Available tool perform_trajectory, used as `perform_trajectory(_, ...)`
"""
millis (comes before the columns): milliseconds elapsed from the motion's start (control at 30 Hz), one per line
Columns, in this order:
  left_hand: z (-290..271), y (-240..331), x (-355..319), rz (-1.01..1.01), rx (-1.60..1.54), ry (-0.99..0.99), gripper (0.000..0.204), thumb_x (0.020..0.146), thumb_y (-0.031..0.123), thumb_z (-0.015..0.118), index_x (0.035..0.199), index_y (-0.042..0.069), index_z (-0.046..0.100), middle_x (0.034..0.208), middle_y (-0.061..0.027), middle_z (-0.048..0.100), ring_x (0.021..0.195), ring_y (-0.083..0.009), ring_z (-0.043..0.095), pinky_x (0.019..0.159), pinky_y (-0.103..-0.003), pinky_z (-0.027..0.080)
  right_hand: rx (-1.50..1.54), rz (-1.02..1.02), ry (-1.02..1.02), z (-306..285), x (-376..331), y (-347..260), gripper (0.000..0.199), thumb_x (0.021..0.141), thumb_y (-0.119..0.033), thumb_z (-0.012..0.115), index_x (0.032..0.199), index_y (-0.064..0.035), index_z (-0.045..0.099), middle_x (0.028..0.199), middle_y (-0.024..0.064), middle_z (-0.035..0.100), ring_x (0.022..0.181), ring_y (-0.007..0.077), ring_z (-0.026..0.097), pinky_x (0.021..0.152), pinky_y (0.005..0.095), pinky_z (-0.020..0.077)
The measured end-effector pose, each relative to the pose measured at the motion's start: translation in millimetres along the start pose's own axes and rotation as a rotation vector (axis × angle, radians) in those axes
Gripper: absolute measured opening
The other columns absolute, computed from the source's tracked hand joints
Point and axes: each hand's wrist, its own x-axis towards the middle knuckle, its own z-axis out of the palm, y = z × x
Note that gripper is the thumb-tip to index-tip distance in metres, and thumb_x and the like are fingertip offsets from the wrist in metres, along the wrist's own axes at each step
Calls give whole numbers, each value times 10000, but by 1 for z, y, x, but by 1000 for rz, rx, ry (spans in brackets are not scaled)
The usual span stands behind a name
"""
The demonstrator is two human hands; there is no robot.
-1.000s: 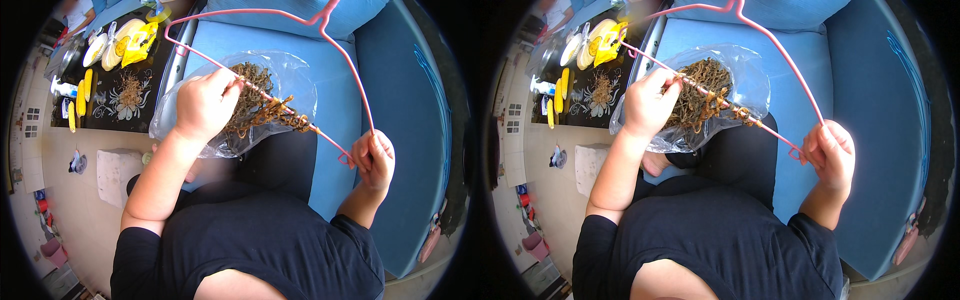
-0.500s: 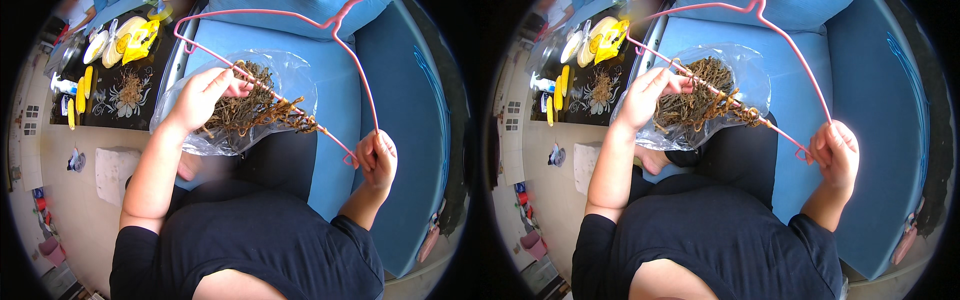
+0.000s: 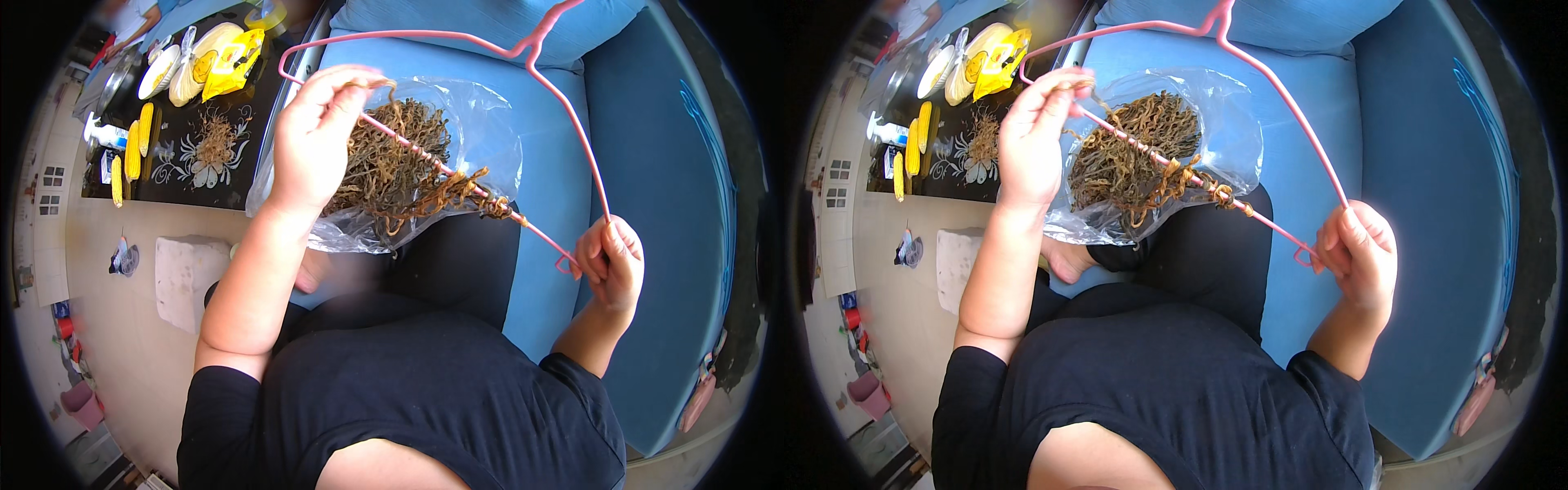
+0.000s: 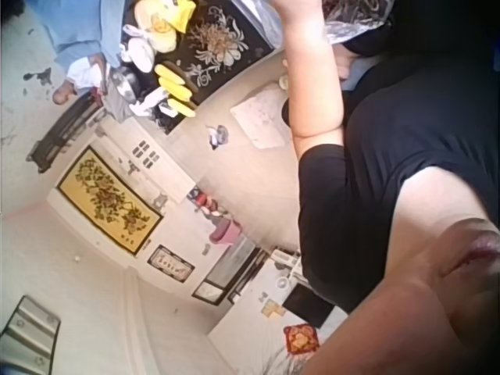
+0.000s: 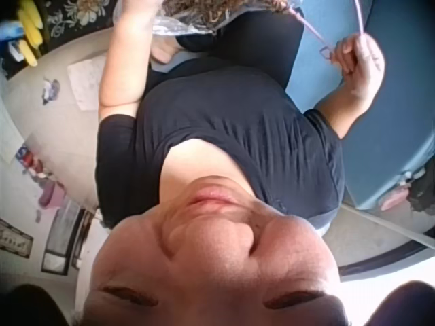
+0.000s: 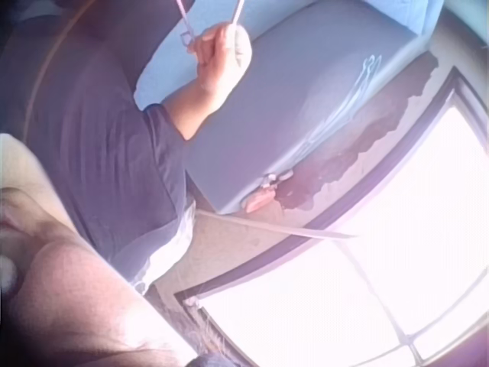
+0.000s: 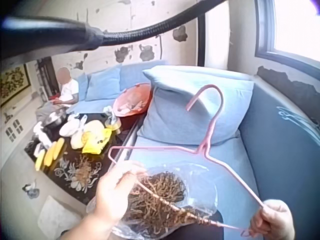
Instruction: The person sits on a sofa and threads dried plant material onto a pink clothes hanger. They then place the hanger aside, stand up, walk to a washing machine, and put a black garment into a bucket.
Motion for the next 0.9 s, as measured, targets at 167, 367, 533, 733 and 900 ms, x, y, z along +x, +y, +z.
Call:
perform_trajectory(167,9,16,1,-152,-358,-191,255,950,147,331,1005,-14,521,880,-130,601,853,-227,605,814,-335,459,-16,18,-36,4,1,1,299,929,-184,405,692,-28,501,448,-10,358,360,60,307,423,227,386)
perform_trajectory(367,3,26,14,36,-842,-184,292,949,265,311,896,56,508,650,13,338,556,-94,333,548,-246,324,-94,59,-16,9,4,4,298,925,-204,426,702,-27,516,458,-3,383,367,61,318,422,223,372)
perform_trajectory(533,-24,59,13,252,-773,-209,308,932,282,340,1006,53,531,665,17,338,553,-72,300,508,-207,268,-65,49,143,1,3,6,303,928,-190,406,684,-36,497,447,-10,360,361,55,291,409,221,356)
perform_trajectory(733,-7,-3,-11,-199,173,-300,338,920,305,403,1007,9,541,771,-105,552,703,-161,515,645,-267,411,-4,-36,139,-4,6,5,302,937,-192,379,685,-50,466,437,-18,329,356,60,269,390,232,348)
perform_trajectory(900,-2,-45,-16,-249,562,-492,246,876,207,505,959,-6,594,951,-165,598,922,-289,564,799,-350,433,-3,-63,124,-4,3,-1,293,938,-177,365,696,-44,463,436,-18,321,356,60,268,393,230,350)
